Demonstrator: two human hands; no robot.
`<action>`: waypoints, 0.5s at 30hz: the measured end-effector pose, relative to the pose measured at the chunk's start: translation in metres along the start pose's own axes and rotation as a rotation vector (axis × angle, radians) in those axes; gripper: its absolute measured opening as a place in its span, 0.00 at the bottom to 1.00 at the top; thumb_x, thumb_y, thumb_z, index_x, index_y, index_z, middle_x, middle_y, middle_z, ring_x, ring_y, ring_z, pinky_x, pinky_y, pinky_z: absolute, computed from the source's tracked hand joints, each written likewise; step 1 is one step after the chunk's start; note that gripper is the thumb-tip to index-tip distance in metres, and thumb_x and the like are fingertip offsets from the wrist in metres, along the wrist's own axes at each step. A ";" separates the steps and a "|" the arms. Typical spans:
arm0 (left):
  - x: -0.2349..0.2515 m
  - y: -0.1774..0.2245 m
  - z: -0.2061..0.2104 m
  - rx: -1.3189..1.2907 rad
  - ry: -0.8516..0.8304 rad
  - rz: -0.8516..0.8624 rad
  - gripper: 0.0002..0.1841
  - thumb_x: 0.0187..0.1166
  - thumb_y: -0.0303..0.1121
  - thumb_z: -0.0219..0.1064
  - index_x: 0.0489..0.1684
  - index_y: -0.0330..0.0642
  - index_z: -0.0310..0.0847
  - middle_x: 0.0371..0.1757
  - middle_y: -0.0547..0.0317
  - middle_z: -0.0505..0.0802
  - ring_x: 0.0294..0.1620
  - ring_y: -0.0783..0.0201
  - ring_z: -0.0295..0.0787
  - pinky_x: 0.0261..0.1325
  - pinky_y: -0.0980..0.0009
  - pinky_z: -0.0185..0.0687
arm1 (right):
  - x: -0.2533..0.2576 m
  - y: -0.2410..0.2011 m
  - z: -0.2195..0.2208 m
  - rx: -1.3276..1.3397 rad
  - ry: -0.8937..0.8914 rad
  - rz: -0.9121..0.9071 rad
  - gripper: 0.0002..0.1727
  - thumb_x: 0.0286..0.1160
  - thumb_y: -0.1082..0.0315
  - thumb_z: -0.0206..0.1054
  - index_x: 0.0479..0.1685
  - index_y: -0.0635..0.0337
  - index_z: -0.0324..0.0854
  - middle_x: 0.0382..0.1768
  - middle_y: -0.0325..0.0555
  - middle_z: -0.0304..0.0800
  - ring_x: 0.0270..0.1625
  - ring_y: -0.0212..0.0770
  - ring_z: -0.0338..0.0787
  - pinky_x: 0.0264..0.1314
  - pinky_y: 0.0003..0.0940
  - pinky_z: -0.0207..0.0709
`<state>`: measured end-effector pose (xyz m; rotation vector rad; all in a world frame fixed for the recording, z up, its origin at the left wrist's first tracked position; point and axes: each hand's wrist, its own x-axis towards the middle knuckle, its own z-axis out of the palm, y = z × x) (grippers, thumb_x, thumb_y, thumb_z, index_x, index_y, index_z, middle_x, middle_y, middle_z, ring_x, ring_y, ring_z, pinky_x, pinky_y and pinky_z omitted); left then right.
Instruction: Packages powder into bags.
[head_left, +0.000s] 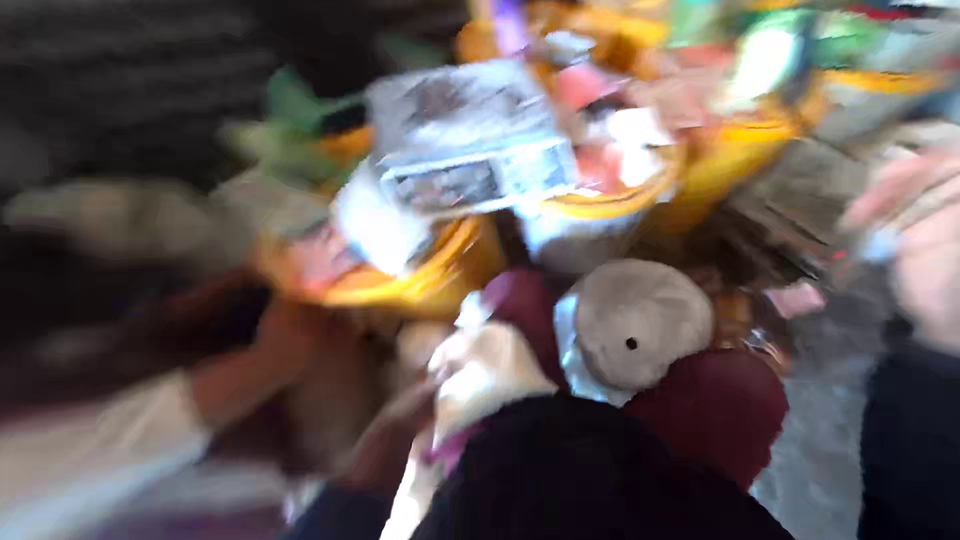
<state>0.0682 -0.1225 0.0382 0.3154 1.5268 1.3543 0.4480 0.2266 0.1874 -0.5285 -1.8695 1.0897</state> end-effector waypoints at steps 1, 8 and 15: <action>0.001 0.006 0.005 -0.018 0.026 -0.033 0.27 0.65 0.48 0.76 0.60 0.45 0.77 0.38 0.67 0.95 0.38 0.74 0.93 0.43 0.73 0.92 | -0.006 0.036 0.054 0.089 -0.200 0.195 0.37 0.81 0.40 0.63 0.83 0.50 0.62 0.57 0.32 0.92 0.53 0.33 0.93 0.57 0.33 0.89; 0.001 -0.030 -0.012 -0.361 0.011 -0.008 0.33 0.71 0.29 0.64 0.80 0.47 0.61 0.48 0.61 0.92 0.44 0.68 0.91 0.49 0.66 0.90 | -0.074 0.080 0.307 0.201 -0.906 0.721 0.68 0.48 0.32 0.81 0.89 0.62 0.53 0.67 0.46 0.83 0.63 0.33 0.87 0.65 0.33 0.85; -0.033 -0.059 -0.049 -0.650 -0.095 0.345 0.17 0.59 0.53 0.80 0.42 0.59 0.89 0.39 0.67 0.98 0.40 0.71 0.95 0.45 0.68 0.93 | -0.028 0.004 0.358 0.168 -1.070 0.475 0.48 0.53 0.60 0.85 0.82 0.52 0.68 0.58 0.40 0.89 0.53 0.32 0.91 0.53 0.31 0.90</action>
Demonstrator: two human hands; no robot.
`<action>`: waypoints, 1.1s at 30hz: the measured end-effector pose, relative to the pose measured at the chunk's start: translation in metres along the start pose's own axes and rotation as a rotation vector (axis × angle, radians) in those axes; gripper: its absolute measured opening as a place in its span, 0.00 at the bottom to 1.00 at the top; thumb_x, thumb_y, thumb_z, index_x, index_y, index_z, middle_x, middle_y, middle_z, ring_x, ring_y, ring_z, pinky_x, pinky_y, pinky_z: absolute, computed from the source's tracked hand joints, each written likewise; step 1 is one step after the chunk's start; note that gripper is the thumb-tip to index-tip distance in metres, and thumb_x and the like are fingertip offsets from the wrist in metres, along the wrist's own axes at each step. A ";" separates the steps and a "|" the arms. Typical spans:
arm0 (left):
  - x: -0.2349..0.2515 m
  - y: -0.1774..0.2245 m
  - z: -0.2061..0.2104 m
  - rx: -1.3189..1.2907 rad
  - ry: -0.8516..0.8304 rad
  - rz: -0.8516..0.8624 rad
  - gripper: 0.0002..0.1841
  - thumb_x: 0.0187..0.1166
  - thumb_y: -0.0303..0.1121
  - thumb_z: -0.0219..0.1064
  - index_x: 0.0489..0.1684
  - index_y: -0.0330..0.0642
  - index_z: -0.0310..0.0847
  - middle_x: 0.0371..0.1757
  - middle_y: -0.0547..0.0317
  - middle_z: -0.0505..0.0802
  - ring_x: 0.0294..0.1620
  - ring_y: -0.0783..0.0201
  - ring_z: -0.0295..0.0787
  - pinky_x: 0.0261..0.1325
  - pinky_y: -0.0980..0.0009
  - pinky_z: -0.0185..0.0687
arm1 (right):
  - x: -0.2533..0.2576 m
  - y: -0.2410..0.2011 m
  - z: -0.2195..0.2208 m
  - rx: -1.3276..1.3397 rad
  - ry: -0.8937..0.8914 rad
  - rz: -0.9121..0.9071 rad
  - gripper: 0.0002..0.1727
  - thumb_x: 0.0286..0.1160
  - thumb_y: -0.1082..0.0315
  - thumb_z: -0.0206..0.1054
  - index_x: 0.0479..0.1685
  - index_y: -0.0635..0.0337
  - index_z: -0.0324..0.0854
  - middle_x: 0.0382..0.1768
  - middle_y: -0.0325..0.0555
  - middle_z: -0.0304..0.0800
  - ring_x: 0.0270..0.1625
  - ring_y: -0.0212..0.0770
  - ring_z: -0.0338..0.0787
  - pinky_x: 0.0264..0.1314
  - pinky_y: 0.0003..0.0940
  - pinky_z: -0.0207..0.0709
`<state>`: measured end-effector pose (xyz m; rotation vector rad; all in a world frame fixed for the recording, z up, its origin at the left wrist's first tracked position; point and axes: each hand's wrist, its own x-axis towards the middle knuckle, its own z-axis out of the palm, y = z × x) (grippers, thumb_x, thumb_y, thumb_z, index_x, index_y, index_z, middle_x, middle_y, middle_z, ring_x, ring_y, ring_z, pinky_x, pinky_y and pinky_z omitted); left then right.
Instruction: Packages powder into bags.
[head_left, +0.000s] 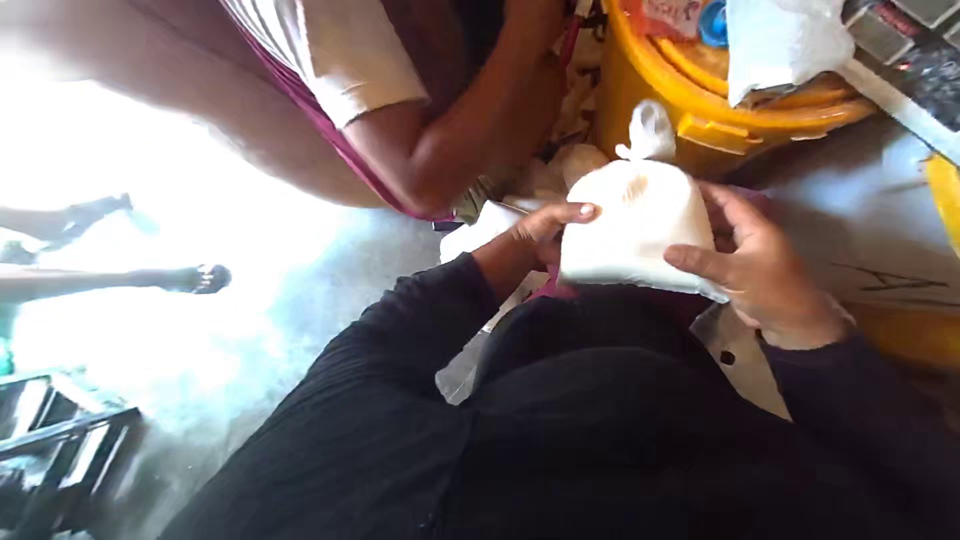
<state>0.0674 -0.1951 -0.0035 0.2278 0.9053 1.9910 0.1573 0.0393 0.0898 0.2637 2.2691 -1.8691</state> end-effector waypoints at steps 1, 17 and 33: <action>-0.007 0.012 -0.001 -0.005 -0.045 0.104 0.16 0.60 0.53 0.80 0.42 0.61 0.92 0.40 0.68 0.98 0.41 0.72 0.96 0.46 0.69 0.94 | 0.007 -0.009 -0.002 0.004 -0.045 -0.098 0.48 0.56 0.55 0.85 0.84 0.51 0.67 0.56 0.37 0.89 0.50 0.30 0.91 0.49 0.28 0.90; -0.035 0.043 -0.020 0.101 0.246 0.000 0.22 0.65 0.46 0.75 0.57 0.54 0.79 0.43 0.64 0.97 0.44 0.68 0.96 0.50 0.66 0.93 | 0.052 0.018 0.021 0.172 -0.086 0.230 0.23 0.86 0.58 0.62 0.78 0.49 0.72 0.56 0.39 0.89 0.51 0.36 0.91 0.53 0.37 0.88; 0.051 0.054 0.027 0.318 -0.293 -0.188 0.32 0.61 0.44 0.78 0.69 0.52 0.75 0.49 0.66 0.96 0.46 0.71 0.94 0.49 0.69 0.94 | 0.002 0.046 -0.062 0.411 -0.038 -0.068 0.57 0.49 0.24 0.76 0.84 0.41 0.63 0.70 0.34 0.84 0.66 0.38 0.89 0.62 0.41 0.89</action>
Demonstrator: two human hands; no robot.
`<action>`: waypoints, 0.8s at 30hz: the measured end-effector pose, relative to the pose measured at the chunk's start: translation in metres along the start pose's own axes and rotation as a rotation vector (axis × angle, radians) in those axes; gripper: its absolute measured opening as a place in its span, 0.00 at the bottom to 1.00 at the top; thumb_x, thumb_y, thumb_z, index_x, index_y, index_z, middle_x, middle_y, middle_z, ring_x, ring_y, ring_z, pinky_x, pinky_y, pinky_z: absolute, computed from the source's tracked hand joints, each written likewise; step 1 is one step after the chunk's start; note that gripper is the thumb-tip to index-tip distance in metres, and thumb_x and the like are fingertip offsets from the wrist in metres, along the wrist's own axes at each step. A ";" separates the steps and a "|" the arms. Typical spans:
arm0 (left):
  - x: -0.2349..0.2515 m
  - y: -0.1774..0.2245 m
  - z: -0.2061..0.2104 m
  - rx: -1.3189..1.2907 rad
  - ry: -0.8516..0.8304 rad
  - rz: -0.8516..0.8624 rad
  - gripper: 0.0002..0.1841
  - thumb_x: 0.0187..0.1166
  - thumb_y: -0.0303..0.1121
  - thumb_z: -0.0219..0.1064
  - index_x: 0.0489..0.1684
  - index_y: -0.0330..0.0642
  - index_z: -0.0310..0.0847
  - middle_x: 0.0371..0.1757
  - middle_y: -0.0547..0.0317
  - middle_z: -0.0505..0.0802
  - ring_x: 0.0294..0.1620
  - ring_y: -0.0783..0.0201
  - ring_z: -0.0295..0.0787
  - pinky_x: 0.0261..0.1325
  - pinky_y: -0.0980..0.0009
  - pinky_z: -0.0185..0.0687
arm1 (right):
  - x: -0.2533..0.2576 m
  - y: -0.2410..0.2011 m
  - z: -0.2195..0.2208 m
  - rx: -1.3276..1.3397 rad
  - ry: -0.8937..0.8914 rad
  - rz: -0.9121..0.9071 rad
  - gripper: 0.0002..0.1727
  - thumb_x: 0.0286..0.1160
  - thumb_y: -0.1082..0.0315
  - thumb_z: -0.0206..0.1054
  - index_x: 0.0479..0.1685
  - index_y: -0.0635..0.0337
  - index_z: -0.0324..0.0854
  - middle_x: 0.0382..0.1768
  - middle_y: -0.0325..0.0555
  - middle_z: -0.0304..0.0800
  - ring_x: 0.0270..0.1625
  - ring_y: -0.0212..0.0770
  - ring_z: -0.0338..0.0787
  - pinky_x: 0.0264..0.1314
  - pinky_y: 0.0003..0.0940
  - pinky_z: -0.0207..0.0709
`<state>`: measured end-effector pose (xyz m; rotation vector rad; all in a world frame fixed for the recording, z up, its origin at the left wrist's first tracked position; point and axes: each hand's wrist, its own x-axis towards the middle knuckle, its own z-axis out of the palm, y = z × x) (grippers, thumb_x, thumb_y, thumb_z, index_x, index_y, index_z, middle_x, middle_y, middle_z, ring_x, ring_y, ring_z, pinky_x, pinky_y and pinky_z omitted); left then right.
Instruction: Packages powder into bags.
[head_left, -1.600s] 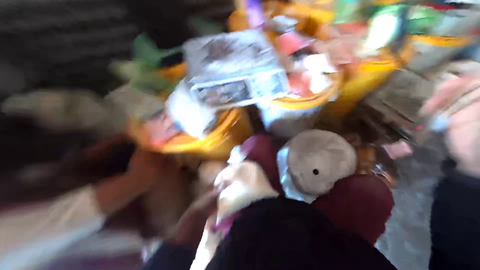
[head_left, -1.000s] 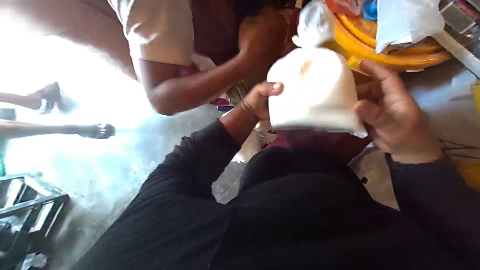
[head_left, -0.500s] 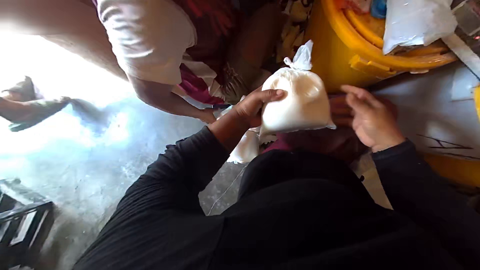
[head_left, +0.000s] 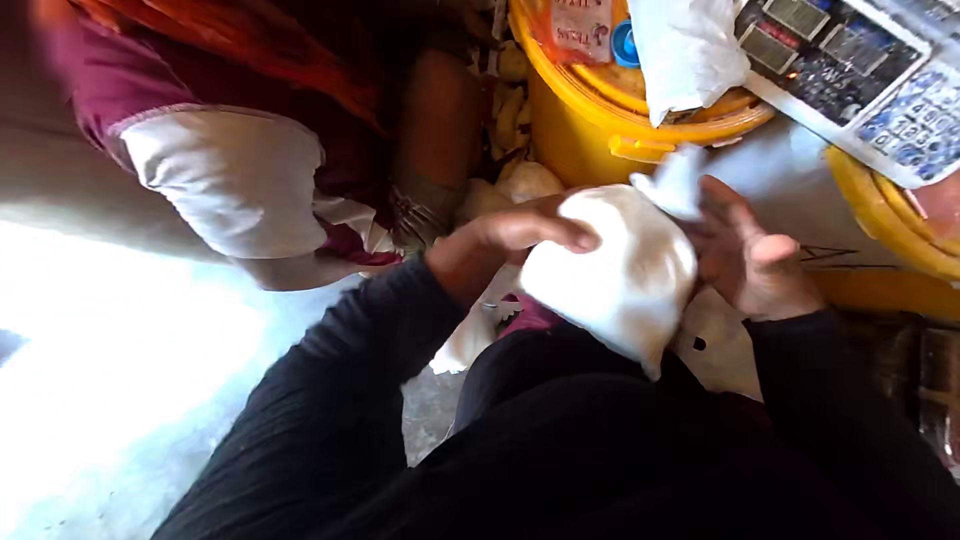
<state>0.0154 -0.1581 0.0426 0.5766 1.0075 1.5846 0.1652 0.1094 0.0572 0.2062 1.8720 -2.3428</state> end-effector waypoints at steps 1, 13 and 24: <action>0.020 0.018 0.009 0.170 -0.120 -0.045 0.37 0.62 0.42 0.75 0.76 0.45 0.67 0.55 0.62 0.93 0.49 0.70 0.92 0.51 0.68 0.92 | -0.007 0.001 0.001 0.093 -0.023 0.013 0.45 0.49 0.33 0.83 0.73 0.36 0.76 0.61 0.28 0.91 0.60 0.30 0.91 0.60 0.32 0.88; 0.076 -0.037 0.032 0.018 0.017 -0.111 0.49 0.76 0.76 0.47 0.91 0.49 0.54 0.71 0.54 0.87 0.65 0.62 0.87 0.63 0.59 0.86 | -0.072 0.077 0.027 0.763 0.435 -0.078 0.24 0.52 0.55 0.87 0.49 0.52 0.89 0.46 0.42 0.97 0.50 0.39 0.96 0.58 0.41 0.90; 0.124 0.013 0.053 1.053 -0.563 -0.301 0.47 0.57 0.24 0.86 0.85 0.46 0.68 0.68 0.42 0.88 0.67 0.46 0.86 0.70 0.41 0.77 | -0.075 0.082 -0.010 0.081 0.421 -0.039 0.69 0.52 0.37 0.84 0.88 0.62 0.40 0.70 0.41 0.80 0.65 0.32 0.87 0.66 0.35 0.85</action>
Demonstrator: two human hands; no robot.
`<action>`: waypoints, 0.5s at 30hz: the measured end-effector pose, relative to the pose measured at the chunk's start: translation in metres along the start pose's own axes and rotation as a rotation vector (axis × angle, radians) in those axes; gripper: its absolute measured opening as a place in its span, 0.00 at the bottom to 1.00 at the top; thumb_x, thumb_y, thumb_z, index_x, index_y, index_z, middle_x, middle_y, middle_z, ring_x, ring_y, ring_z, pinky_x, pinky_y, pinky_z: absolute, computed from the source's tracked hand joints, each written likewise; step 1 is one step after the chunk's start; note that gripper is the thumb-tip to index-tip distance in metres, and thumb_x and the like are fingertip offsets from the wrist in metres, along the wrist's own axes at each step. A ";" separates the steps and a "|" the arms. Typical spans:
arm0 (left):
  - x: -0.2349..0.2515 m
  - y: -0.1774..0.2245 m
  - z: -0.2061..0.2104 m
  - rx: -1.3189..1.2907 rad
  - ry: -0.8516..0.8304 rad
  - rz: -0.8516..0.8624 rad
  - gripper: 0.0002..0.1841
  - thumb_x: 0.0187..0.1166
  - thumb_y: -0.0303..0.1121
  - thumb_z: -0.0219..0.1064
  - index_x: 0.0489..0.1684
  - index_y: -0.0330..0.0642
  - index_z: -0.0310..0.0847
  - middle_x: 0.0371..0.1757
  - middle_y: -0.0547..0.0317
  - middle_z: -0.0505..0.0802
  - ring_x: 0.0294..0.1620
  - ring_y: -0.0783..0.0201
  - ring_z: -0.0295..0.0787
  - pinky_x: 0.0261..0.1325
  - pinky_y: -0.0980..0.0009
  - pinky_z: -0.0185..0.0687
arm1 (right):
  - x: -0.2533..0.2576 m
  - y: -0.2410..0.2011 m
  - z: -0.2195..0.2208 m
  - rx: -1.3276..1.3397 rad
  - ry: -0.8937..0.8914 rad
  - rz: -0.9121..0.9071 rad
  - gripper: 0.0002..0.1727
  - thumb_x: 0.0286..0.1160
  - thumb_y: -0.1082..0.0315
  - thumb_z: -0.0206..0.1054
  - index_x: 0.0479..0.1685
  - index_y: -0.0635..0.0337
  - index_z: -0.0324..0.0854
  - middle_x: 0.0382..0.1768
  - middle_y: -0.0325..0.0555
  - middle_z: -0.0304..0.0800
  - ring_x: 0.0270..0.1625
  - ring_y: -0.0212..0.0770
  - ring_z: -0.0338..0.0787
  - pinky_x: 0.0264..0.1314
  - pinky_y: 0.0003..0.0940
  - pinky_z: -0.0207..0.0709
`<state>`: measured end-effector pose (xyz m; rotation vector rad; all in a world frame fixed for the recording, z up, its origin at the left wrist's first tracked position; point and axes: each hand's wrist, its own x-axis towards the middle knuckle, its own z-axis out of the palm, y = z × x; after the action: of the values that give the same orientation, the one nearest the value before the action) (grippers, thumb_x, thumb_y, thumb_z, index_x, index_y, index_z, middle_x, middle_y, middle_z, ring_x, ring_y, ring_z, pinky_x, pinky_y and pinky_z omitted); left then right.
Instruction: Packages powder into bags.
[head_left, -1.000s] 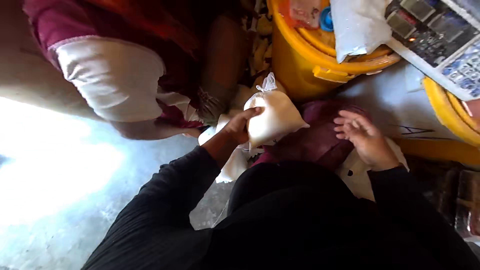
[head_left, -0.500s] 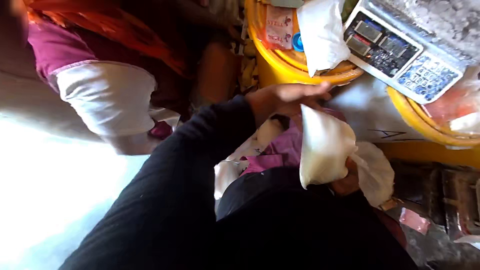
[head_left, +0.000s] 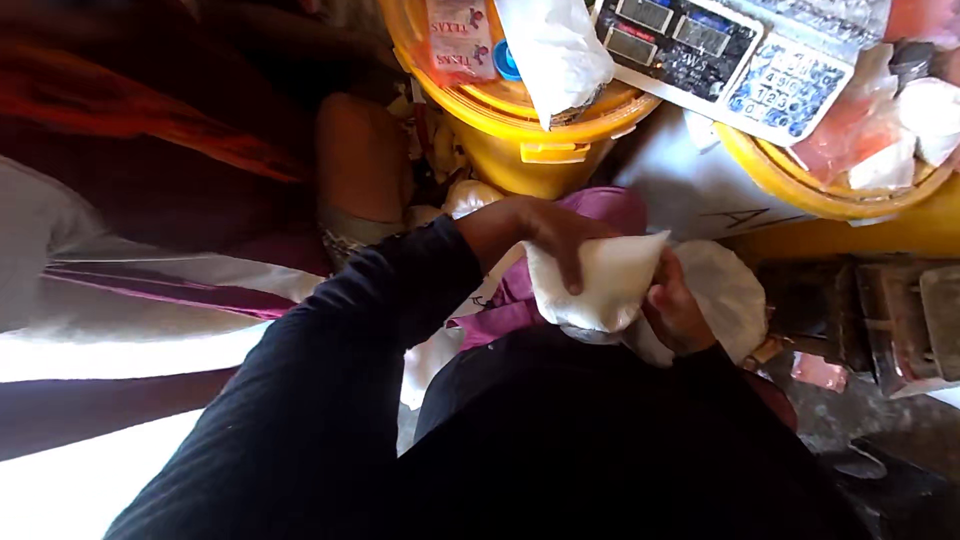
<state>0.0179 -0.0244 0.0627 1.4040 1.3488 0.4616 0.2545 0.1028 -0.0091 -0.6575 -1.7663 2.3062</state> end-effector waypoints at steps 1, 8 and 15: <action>0.008 0.005 -0.005 0.084 -0.031 -0.012 0.46 0.60 0.28 0.86 0.87 0.47 0.67 0.71 0.43 0.87 0.71 0.45 0.84 0.74 0.40 0.74 | 0.005 0.001 0.010 -0.028 0.046 -0.010 0.71 0.50 0.39 0.85 0.89 0.63 0.38 0.70 0.43 0.79 0.65 0.31 0.86 0.66 0.34 0.86; -0.016 -0.031 0.049 -0.181 0.864 -0.291 0.48 0.74 0.45 0.76 0.92 0.38 0.51 0.79 0.33 0.78 0.78 0.38 0.75 0.78 0.39 0.70 | 0.013 -0.009 0.043 0.257 0.425 0.232 0.35 0.81 0.72 0.63 0.86 0.57 0.51 0.58 0.57 0.84 0.53 0.46 0.92 0.54 0.45 0.90; -0.004 -0.019 0.099 -0.887 1.039 -0.078 0.51 0.56 0.31 0.85 0.83 0.45 0.54 0.60 0.51 0.87 0.52 0.63 0.91 0.54 0.62 0.92 | 0.000 -0.024 0.059 0.151 0.311 0.074 0.61 0.47 0.78 0.85 0.86 0.58 0.45 0.65 0.56 0.80 0.61 0.46 0.89 0.60 0.44 0.90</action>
<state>0.0917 -0.0735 0.0140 0.3113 1.6242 1.6409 0.2261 0.0580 0.0257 -1.0042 -1.4373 2.2092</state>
